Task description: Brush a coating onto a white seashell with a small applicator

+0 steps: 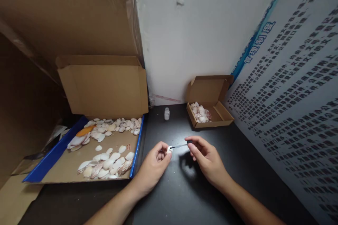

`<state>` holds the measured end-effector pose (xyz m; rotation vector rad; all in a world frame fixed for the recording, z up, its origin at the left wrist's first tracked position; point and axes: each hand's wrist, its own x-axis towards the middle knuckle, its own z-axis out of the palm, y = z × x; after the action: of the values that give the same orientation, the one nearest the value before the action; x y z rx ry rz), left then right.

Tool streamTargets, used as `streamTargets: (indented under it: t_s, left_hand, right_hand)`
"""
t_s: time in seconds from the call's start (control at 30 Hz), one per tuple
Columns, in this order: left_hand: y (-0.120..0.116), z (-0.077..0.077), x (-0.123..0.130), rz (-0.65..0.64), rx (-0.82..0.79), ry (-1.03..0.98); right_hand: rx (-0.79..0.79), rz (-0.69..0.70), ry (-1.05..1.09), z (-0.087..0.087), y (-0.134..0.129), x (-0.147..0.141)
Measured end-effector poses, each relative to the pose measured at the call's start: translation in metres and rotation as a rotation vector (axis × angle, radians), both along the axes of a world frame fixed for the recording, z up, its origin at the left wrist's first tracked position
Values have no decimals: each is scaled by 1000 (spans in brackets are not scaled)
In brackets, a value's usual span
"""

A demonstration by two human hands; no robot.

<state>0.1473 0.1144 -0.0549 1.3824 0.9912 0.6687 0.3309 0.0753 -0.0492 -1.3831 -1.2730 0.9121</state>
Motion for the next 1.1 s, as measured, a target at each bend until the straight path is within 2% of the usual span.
streamTargets:
  t_s: [0.17, 0.37, 0.53, 0.73, 0.9, 1.1]
  left_hand:
    - [0, 4, -1, -24, -17, 3]
    - [0, 0, 0, -10, -62, 38]
    - [-4, -3, 1, -34, -74, 21]
    - [-5, -1, 0, -46, -66, 21]
    - [-5, -1, 1, -38, -70, 42]
    - [-6, 1, 1, -30, -87, 38]
  right_hand:
    - [-21, 29, -28, -2, 1, 1]
    - [63, -45, -130, 3, -2, 2]
    - [71, 22, -121, 1, -3, 2]
    - [36, -37, -81, 0, 2, 7]
    - [43, 52, -110, 3, -1, 6]
    - [36, -12, -99, 3, -1, 5]
